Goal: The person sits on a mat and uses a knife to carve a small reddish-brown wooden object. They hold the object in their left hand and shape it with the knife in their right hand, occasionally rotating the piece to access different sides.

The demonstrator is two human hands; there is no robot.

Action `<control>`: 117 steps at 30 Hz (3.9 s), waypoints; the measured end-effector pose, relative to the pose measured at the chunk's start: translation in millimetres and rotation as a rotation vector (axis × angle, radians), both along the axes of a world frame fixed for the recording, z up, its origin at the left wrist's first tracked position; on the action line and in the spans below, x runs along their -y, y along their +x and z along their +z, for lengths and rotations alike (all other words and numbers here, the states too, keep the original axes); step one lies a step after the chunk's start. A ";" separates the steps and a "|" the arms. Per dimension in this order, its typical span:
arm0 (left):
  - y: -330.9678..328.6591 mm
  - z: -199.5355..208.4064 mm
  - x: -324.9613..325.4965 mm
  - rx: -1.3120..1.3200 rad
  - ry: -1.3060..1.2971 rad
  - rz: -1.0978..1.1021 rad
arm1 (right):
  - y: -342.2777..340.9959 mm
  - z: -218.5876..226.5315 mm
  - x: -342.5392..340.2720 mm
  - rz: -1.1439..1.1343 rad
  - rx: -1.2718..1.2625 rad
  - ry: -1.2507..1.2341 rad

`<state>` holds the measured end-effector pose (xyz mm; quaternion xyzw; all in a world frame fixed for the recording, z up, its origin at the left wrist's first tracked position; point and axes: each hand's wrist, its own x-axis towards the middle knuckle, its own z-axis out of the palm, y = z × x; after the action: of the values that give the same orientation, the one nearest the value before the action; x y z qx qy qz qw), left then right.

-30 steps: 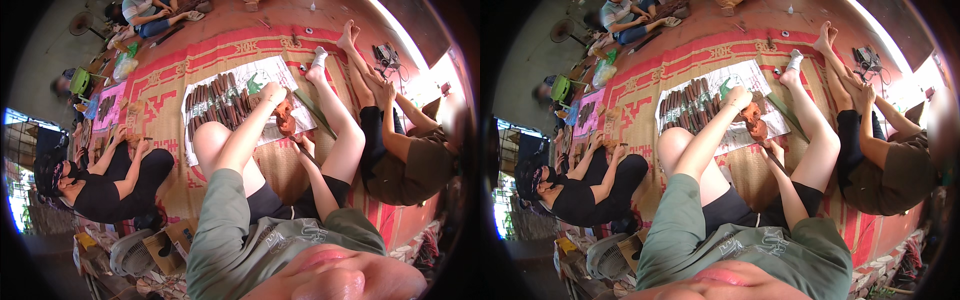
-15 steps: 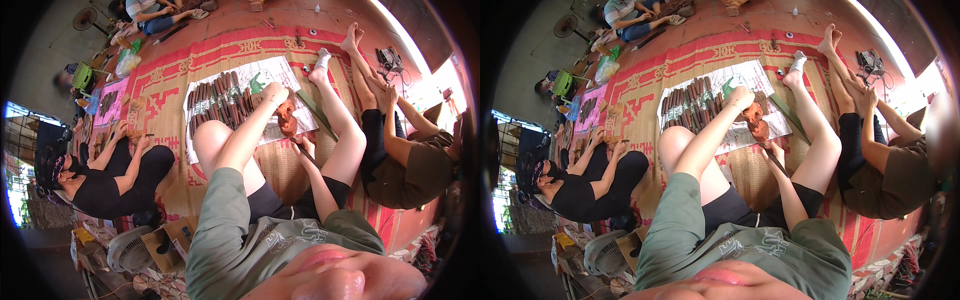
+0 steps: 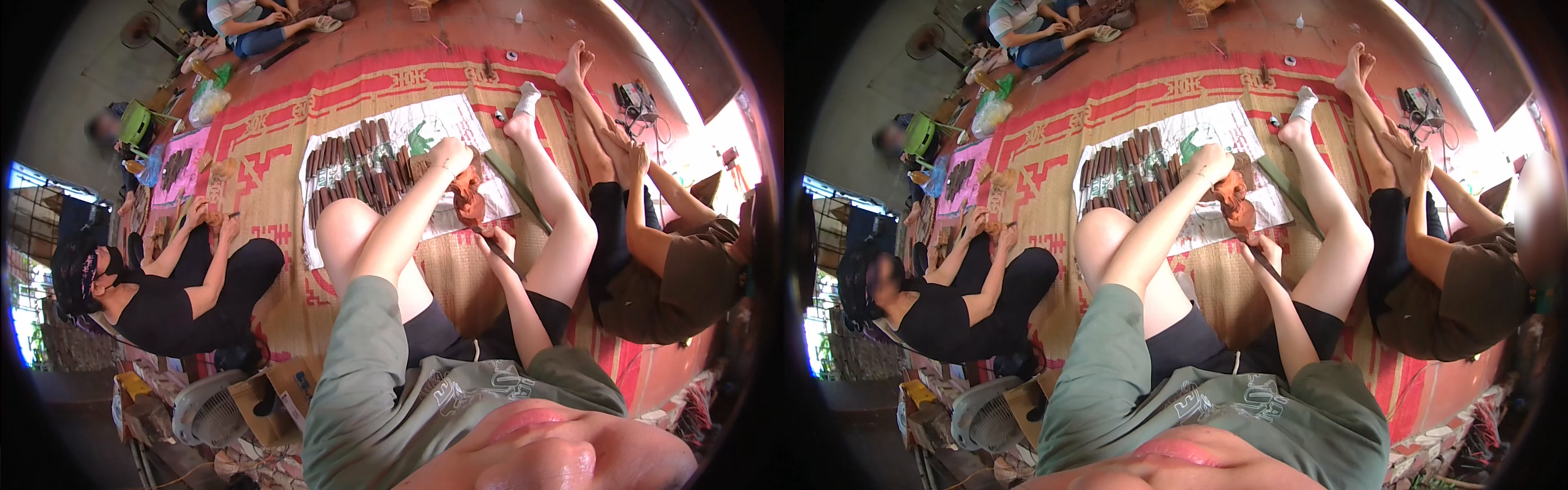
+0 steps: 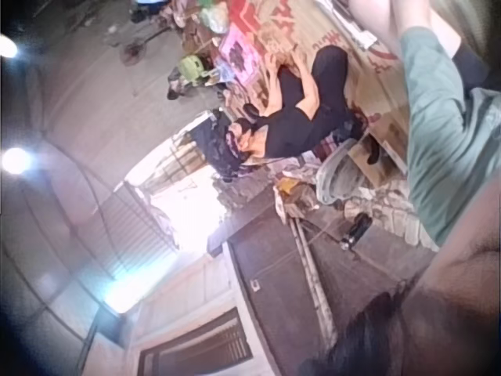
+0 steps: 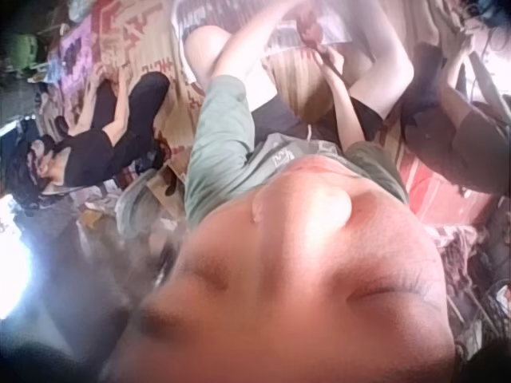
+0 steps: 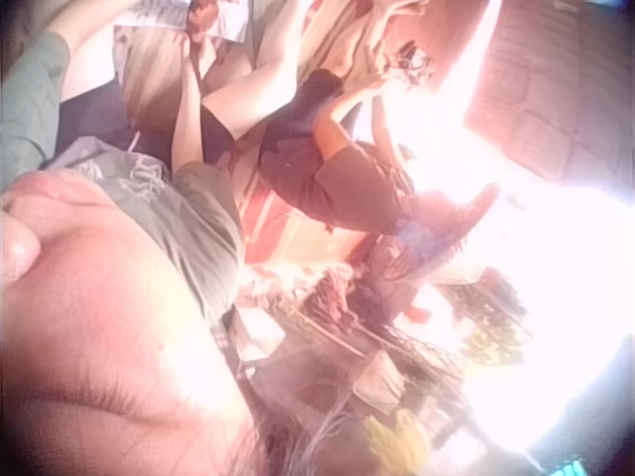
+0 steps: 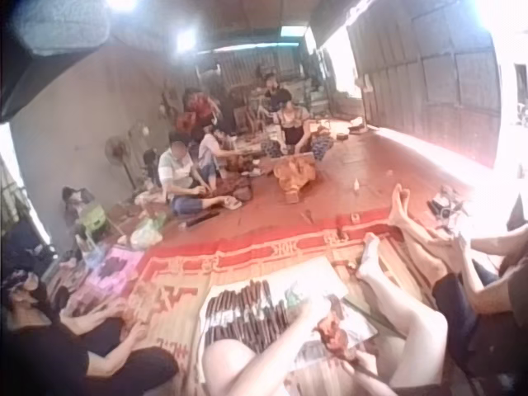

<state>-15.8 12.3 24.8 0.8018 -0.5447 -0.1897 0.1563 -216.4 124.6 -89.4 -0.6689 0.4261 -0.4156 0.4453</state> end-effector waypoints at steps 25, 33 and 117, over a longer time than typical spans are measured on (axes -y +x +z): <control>2.7 -10.9 6.7 0.012 0.010 -0.196 | 45.4 42.1 49.1 -0.028 -0.014 -0.373; 12.8 -19.9 10.1 0.006 -0.023 -0.199 | 48.2 24.6 43.2 -0.010 0.011 -0.529; 5.5 -18.1 12.6 0.021 0.075 -0.195 | 49.9 30.1 40.0 -0.036 -0.017 -0.453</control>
<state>-10.3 -0.3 6.7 0.7522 -0.6142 -0.2161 0.1013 -166.5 84.6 -59.4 -0.7476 0.3376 -0.5027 0.2728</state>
